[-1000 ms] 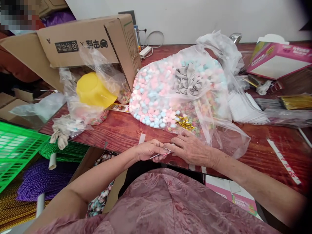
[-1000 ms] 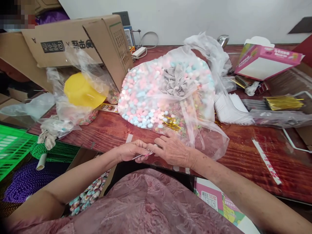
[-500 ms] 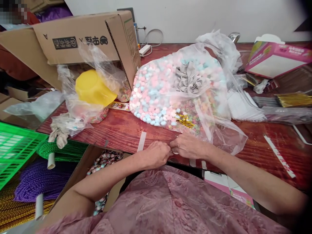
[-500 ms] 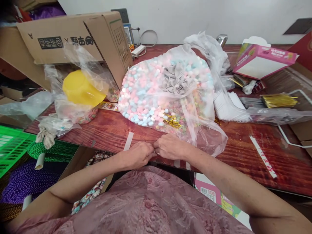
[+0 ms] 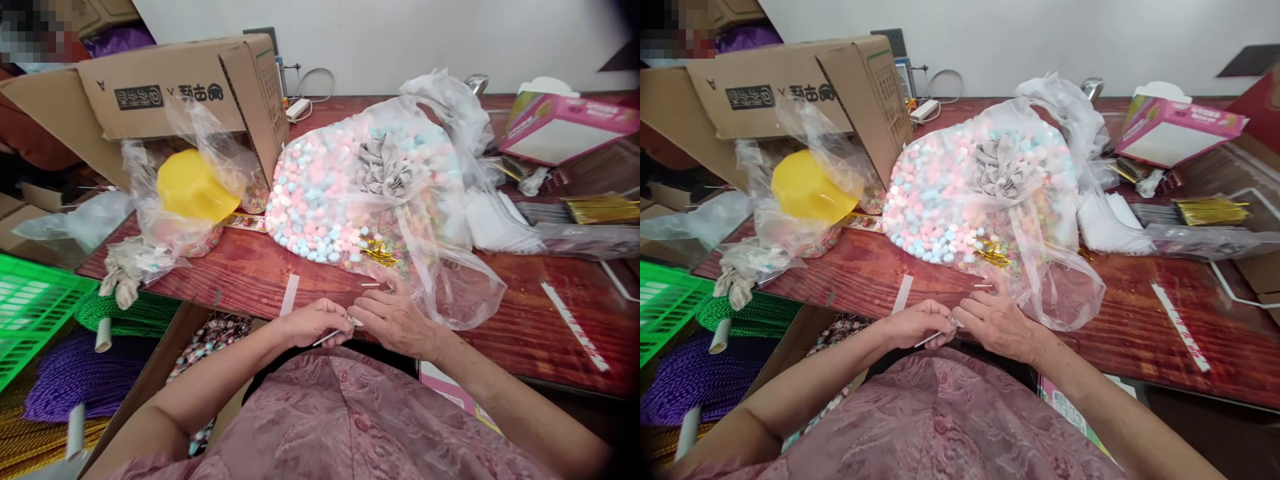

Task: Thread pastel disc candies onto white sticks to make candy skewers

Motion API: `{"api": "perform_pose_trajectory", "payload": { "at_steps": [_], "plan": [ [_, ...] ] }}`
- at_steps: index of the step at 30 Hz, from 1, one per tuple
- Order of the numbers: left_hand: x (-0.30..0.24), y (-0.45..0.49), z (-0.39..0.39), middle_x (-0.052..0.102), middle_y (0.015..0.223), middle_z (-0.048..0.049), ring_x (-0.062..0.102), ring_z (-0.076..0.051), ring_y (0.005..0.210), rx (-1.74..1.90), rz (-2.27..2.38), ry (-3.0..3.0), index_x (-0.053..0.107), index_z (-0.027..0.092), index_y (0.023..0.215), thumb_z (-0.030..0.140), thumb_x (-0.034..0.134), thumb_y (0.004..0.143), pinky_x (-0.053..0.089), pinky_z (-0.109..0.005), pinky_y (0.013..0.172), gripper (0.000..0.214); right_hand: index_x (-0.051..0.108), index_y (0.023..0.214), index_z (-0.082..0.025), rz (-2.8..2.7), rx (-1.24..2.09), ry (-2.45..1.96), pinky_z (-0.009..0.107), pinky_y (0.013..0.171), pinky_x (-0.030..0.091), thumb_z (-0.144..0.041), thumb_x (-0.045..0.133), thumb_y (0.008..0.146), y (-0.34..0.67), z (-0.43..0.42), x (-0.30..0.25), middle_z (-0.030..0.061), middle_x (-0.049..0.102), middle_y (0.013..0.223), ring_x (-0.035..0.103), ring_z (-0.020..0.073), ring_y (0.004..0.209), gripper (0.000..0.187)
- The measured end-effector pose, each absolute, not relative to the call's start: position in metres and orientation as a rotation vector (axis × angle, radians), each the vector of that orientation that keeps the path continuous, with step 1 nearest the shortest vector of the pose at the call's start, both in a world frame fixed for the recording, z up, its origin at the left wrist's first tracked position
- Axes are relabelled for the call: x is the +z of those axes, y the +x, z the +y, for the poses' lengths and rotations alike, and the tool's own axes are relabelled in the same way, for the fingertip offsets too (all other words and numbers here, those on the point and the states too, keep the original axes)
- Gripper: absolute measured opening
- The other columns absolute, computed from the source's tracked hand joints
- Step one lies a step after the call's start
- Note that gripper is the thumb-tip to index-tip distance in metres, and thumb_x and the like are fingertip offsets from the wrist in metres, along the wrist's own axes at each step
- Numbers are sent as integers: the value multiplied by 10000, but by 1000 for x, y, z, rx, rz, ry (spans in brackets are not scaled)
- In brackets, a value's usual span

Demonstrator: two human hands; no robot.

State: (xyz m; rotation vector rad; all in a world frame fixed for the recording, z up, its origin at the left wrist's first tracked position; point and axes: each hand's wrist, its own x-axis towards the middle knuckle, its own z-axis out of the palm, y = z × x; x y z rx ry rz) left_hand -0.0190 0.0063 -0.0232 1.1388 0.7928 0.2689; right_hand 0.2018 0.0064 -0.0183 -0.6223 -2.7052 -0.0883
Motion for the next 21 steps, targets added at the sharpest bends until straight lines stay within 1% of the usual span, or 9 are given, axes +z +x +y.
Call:
{"api": "perform_pose_trajectory", "payload": {
  "at_steps": [1,3,6,8,11,16,17,19,21],
  "plan": [
    [-22,-18,4,502,552,6,427,-98,478,234,823,1334,525,165,616,358,526,801,348,-243,495,268,630,953,-186,-2763,-39,-654,454,979,299,-154,419,1002,202,5,-21,20,677,799,560,171,761,219],
    [-19,-13,-2,583,664,-42,532,-150,614,157,942,1848,580,146,697,259,468,861,436,-279,611,229,608,876,-186,-2878,68,-740,413,896,334,-160,424,987,201,6,-21,13,652,746,518,160,669,217],
    [-17,-4,-11,663,951,-140,608,-257,897,21,1101,2477,644,100,931,111,451,848,489,-377,800,210,607,810,-178,-2983,233,-889,350,738,346,-188,481,950,196,13,-14,30,647,719,529,168,626,189],
    [-19,2,-14,660,1033,-159,605,-277,964,-32,1144,2619,632,86,1042,67,441,837,499,-392,819,281,622,798,-166,-3024,353,-976,327,663,333,-209,496,946,193,20,-7,43,648,695,553,176,620,199],
    [-28,3,-13,663,959,-141,610,-261,911,26,1206,2636,640,103,1004,60,417,857,496,-361,758,271,650,834,-154,-2992,527,-1037,317,663,369,-228,509,954,190,29,2,57,669,714,599,192,676,200],
    [-45,-16,-5,623,765,-90,567,-193,723,498,1312,2379,630,138,792,149,392,922,419,-310,670,271,683,1047,-184,-2513,487,-980,337,853,458,-263,477,984,213,58,9,94,698,1027,627,218,969,229],
    [-47,-22,-5,602,723,-71,547,-173,687,614,1314,2252,616,146,743,186,396,935,401,-296,654,295,685,1058,-184,-2399,452,-1047,334,857,464,-258,470,982,220,68,9,95,699,1045,629,216,974,240],
    [-49,-30,-3,553,634,-30,499,-135,604,807,1318,1885,584,159,661,277,438,931,367,-268,604,329,707,964,-169,-2263,384,-1238,323,810,468,-218,480,946,231,89,5,90,716,967,642,213,890,233],
    [-49,-33,-2,512,560,3,440,-103,517,920,1303,1447,565,165,612,356,523,871,330,-244,540,325,724,908,-163,-2265,351,-1359,324,798,460,-171,487,899,232,111,-1,92,730,932,645,222,865,238]
  ]
}}
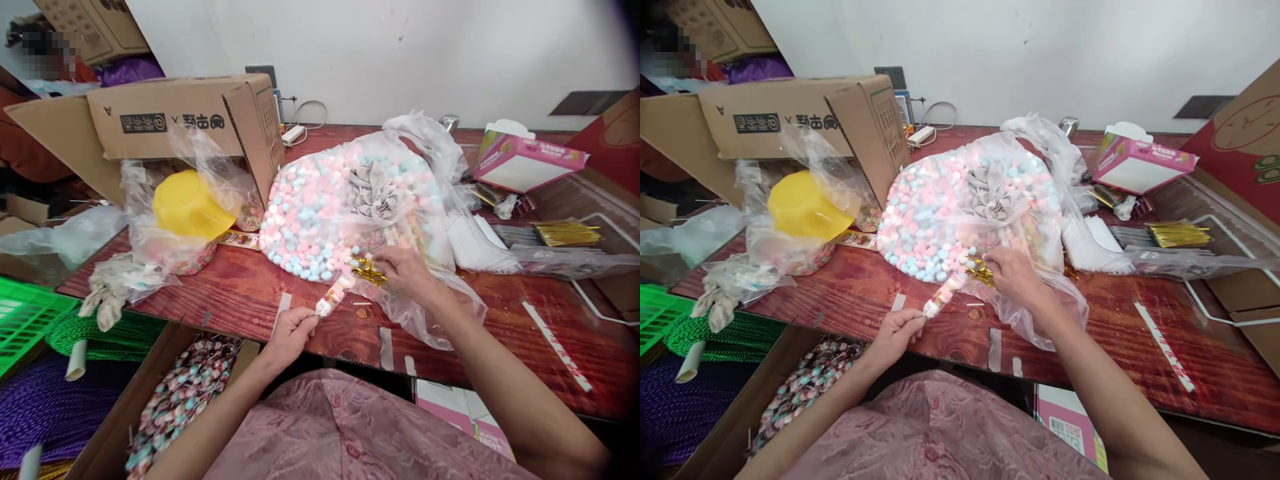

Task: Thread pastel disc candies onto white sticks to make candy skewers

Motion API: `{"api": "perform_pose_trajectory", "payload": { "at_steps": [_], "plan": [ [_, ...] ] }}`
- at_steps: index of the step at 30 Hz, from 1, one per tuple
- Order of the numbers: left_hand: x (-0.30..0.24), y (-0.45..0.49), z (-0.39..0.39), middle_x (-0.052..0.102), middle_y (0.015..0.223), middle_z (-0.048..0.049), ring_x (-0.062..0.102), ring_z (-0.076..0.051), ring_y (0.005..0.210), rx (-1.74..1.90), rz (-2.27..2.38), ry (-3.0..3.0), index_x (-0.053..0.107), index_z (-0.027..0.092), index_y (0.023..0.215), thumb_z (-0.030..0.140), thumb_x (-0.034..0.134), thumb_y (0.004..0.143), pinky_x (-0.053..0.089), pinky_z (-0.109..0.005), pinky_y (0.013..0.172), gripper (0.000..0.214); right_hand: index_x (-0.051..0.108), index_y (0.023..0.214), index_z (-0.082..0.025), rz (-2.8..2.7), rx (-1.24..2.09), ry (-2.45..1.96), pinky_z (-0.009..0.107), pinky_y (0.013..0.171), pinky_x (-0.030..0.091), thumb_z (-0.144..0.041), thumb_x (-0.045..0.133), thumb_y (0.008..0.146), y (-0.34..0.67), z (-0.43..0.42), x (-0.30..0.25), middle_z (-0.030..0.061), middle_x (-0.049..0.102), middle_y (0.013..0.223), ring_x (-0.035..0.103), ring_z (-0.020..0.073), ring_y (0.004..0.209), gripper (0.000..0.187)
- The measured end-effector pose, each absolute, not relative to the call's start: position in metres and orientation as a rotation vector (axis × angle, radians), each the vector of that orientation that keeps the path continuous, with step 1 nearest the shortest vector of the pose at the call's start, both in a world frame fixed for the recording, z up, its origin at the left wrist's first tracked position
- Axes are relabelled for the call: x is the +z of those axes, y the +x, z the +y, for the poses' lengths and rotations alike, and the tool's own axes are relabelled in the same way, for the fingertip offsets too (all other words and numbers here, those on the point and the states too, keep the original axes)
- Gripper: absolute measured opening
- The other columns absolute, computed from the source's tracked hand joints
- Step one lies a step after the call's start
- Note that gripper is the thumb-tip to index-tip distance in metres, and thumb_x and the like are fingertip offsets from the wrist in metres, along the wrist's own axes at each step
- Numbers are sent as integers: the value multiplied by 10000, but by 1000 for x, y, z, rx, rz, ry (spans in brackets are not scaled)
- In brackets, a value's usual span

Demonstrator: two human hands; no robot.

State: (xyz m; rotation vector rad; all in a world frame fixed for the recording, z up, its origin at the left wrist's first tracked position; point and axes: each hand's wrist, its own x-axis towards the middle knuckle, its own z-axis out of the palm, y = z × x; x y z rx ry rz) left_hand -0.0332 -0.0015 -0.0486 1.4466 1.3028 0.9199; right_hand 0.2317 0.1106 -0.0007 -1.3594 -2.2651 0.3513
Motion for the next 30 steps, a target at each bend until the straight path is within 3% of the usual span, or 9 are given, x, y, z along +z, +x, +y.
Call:
{"api": "perform_pose_trajectory", "payload": {
  "at_steps": [4,9,19,25,30],
  "plan": [
    [-43,-25,3,506,495,29,375,-62,422,1008,1174,836,609,147,609,425,706,698,259,-216,448,308,751,904,-164,-2316,365,-1372,301,778,444,-101,541,779,207,147,-15,96,744,915,645,225,855,252],
    [-38,-18,8,536,488,26,410,-54,397,1064,1004,584,675,116,681,436,818,610,262,-196,412,358,696,587,-168,-2221,420,-1384,272,662,427,-89,566,662,195,174,-19,58,685,620,601,183,635,170],
    [-29,-16,28,619,582,3,501,-64,466,1091,819,449,692,105,723,361,902,575,372,-189,444,362,778,915,-171,-1604,454,-1376,274,509,473,-334,549,823,251,152,-22,33,727,665,609,161,519,295],
    [-18,8,43,677,660,-27,579,-94,554,1091,716,517,706,108,713,340,903,585,429,-207,520,330,800,866,-224,-1538,523,-1259,361,770,554,-261,627,751,251,132,-31,42,782,889,709,217,832,211],
    [-17,19,47,697,745,-38,609,-116,693,1141,735,519,744,116,736,320,925,548,464,-211,594,332,794,870,-231,-1423,555,-1167,353,718,550,-312,649,785,250,122,-29,45,766,909,677,187,753,187]
  ]
}}
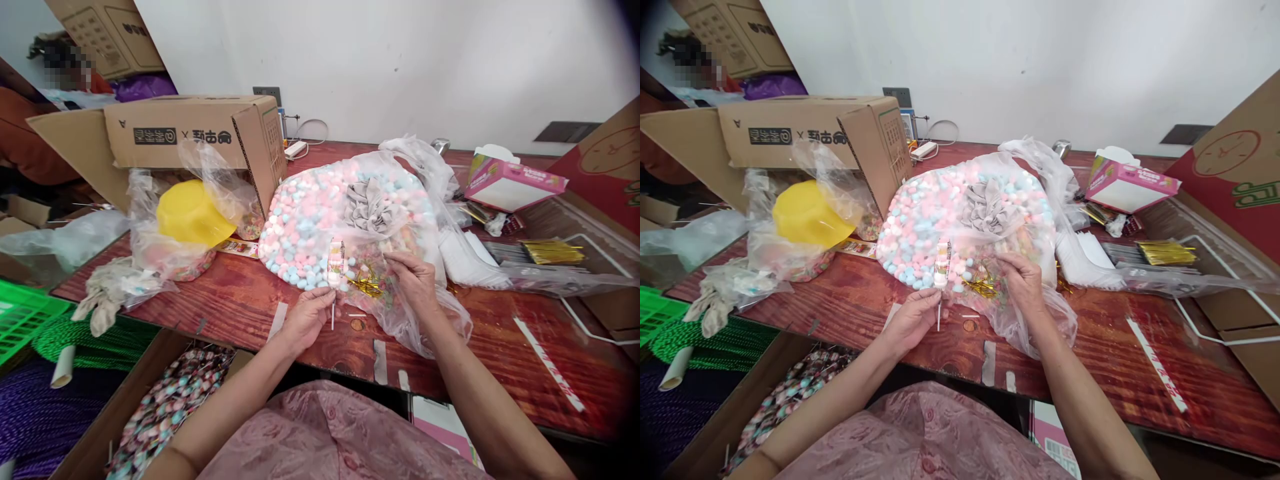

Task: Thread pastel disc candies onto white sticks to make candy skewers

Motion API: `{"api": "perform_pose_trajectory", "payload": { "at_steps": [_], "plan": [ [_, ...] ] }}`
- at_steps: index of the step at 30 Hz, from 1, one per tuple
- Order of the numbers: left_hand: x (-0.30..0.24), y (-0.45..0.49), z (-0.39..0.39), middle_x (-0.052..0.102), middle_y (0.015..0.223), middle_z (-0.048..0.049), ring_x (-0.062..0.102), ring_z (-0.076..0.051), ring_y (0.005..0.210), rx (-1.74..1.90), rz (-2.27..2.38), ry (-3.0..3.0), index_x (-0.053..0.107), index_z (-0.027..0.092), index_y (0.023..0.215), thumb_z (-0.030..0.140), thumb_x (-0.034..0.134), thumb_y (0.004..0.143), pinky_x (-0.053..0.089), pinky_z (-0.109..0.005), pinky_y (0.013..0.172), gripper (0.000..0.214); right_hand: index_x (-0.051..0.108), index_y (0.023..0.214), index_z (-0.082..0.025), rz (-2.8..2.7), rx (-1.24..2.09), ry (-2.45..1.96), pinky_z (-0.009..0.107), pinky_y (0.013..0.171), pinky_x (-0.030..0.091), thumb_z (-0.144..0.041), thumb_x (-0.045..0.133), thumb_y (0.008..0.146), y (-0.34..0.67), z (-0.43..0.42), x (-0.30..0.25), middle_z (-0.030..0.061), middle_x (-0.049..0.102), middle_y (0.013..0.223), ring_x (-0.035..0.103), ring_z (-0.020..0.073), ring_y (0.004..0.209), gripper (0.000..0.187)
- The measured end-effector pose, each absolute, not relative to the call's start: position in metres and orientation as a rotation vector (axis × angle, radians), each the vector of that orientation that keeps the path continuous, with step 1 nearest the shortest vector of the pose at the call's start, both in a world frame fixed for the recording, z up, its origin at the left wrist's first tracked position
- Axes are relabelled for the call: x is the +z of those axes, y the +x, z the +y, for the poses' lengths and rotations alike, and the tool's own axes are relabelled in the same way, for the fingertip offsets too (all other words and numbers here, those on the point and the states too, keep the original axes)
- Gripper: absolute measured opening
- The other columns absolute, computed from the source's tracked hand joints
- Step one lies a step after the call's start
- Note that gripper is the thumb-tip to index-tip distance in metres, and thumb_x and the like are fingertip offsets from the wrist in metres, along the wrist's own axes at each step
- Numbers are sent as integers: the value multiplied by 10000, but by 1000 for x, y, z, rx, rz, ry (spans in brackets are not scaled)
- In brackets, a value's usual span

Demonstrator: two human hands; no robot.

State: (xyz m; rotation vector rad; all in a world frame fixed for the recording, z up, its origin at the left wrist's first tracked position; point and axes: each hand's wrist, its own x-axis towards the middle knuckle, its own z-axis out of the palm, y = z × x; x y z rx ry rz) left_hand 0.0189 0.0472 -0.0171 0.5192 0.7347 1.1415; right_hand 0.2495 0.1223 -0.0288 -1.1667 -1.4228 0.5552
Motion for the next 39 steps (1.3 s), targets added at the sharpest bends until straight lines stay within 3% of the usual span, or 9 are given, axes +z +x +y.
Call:
{"api": "perform_pose_trajectory", "payload": {
  "at_steps": [6,11,15,17,20,24,31,35,39],
  "plan": [
    [-7,43,52,715,831,-67,639,-165,783,1096,598,538,731,124,750,290,891,615,512,-299,745,267,787,903,-268,-1373,646,-992,321,695,528,-306,669,853,224,82,-27,10,729,840,651,168,743,134],
    [-5,58,47,666,729,-40,608,-138,712,1085,567,584,710,120,723,268,844,668,486,-287,733,208,777,874,-254,-1283,702,-964,306,628,500,-271,663,867,217,53,-36,-10,683,707,584,142,602,116],
    [-7,56,40,659,712,-51,572,-141,691,1055,669,732,721,116,699,332,828,668,434,-277,686,243,790,837,-258,-1286,832,-948,362,774,544,-266,689,809,235,47,-33,28,755,835,688,214,824,105],
    [-8,52,37,642,677,-42,540,-132,668,1051,758,872,725,117,676,377,809,684,407,-276,693,273,798,868,-255,-1231,978,-933,365,764,551,-292,687,795,245,47,-26,54,773,933,697,240,891,138],
    [-9,49,34,602,647,-20,499,-131,672,1050,871,1069,720,135,649,424,777,709,386,-277,715,301,803,912,-241,-1253,1093,-1030,342,686,548,-370,669,822,251,49,-15,67,776,952,693,231,821,206],
    [-8,45,31,593,697,-17,490,-140,716,1058,905,1172,720,146,668,429,744,733,396,-285,754,291,806,874,-232,-1550,1091,-1082,366,798,541,-389,666,829,237,48,-7,32,772,871,684,229,849,215],
    [-5,36,25,630,722,-23,542,-132,721,1069,923,1222,716,142,679,380,710,759,433,-259,723,251,771,702,-199,-1545,1322,-1059,280,621,507,-334,720,732,220,46,-10,-5,707,652,626,163,622,148],
    [-11,30,25,630,676,-24,529,-113,553,1020,1047,1105,693,140,740,474,695,756,407,-234,527,334,783,744,-230,-1373,1166,-1102,313,655,538,-310,762,715,224,36,-22,13,739,715,662,186,667,87],
    [-19,28,27,546,574,14,418,-69,476,1019,1108,1132,597,151,620,418,622,805,304,-215,481,326,796,868,-293,-1273,832,-1109,383,750,558,-267,751,786,217,15,-26,20,761,833,689,215,761,97]
  ]
}}
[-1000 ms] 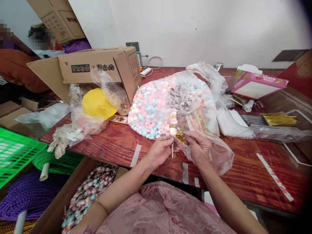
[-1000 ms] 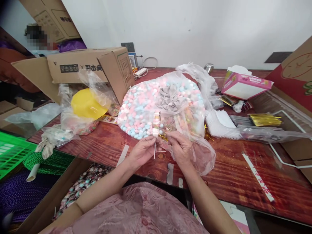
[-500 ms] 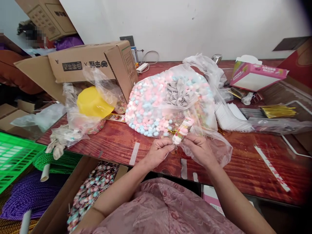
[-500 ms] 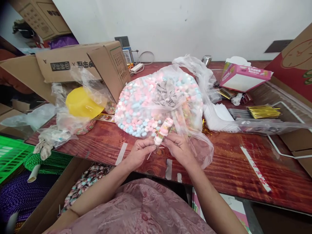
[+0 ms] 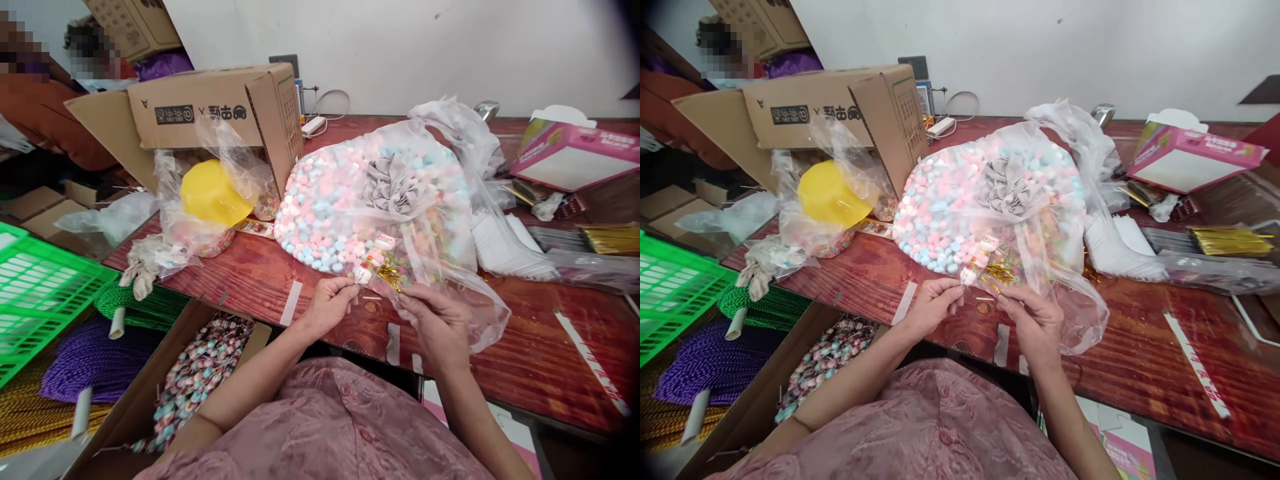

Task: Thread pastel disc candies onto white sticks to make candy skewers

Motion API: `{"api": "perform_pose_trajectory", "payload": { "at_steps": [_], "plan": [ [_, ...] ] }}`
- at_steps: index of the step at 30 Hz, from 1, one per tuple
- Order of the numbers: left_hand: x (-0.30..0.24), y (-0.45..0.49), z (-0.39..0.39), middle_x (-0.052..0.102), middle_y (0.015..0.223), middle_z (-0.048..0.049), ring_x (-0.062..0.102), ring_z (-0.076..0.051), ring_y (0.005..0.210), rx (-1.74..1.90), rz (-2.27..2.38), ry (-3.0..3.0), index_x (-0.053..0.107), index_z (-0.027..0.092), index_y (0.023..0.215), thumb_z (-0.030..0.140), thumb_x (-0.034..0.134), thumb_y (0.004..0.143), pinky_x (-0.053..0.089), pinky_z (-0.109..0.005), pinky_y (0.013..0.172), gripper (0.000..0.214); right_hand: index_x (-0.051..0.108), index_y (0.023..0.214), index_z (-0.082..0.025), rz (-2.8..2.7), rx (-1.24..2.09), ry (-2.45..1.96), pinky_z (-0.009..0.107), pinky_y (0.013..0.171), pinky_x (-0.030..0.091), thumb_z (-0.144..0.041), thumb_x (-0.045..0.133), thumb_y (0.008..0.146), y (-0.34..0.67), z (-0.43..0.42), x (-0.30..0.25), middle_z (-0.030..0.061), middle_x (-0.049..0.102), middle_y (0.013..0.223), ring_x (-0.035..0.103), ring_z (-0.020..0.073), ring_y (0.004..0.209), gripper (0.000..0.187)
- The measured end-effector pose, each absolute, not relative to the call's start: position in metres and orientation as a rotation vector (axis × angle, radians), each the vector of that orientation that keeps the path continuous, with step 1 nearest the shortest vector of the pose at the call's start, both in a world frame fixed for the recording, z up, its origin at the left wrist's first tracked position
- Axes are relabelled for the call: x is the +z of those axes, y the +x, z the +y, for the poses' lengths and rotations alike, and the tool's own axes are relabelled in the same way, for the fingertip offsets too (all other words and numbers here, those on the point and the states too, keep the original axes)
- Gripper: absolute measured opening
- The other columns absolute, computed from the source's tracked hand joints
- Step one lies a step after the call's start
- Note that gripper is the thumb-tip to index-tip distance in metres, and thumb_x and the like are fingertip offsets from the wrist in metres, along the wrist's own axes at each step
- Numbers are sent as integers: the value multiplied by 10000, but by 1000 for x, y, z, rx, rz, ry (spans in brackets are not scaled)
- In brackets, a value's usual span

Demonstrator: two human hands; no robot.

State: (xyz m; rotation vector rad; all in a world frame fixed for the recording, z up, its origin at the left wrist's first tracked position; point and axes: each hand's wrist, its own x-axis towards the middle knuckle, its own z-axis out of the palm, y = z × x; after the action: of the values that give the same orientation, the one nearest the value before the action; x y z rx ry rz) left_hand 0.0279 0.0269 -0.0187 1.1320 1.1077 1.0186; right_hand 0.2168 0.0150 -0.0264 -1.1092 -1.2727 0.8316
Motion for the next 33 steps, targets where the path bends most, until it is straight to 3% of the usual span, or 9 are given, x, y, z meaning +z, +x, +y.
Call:
{"api": "perform_pose_trajectory", "payload": {
  "at_steps": [3,8,17,23,29,33],
  "plan": [
    [-20,32,26,462,531,41,342,-67,495,1038,1057,1172,540,161,581,377,581,812,262,-227,505,319,797,947,-320,-1549,634,-1031,425,802,542,-249,692,849,201,9,-21,23,757,847,683,232,812,159],
    [-22,35,23,396,537,49,322,-84,551,1035,1037,1165,490,170,564,361,562,806,251,-246,551,317,795,1014,-300,-1821,436,-1052,380,698,515,-221,530,947,183,17,-23,35,714,725,634,213,713,284],
    [-29,28,17,444,606,34,362,-96,586,1019,1018,1116,541,165,644,354,555,812,281,-251,578,254,753,1122,-313,-1807,559,-1038,417,864,539,-204,528,951,184,19,-48,31,755,907,679,227,916,303],
    [-32,27,17,456,654,20,398,-111,648,1025,1068,1285,538,162,674,349,515,868,325,-244,615,271,755,1096,-295,-1817,530,-1044,398,825,538,-175,531,936,184,21,-56,36,754,953,672,215,896,300],
    [-40,26,20,434,626,31,393,-106,628,1029,1144,1407,493,164,637,350,487,892,318,-242,606,315,739,1143,-267,-1863,365,-1032,362,709,533,-147,543,928,181,15,-57,31,743,821,646,194,729,315],
    [-36,25,23,466,615,31,425,-105,620,1051,1144,1442,517,159,631,320,489,892,328,-239,608,308,738,1105,-248,-1693,318,-1129,365,736,538,-171,645,879,186,-2,-50,46,757,879,664,200,774,256]
  ]
}}
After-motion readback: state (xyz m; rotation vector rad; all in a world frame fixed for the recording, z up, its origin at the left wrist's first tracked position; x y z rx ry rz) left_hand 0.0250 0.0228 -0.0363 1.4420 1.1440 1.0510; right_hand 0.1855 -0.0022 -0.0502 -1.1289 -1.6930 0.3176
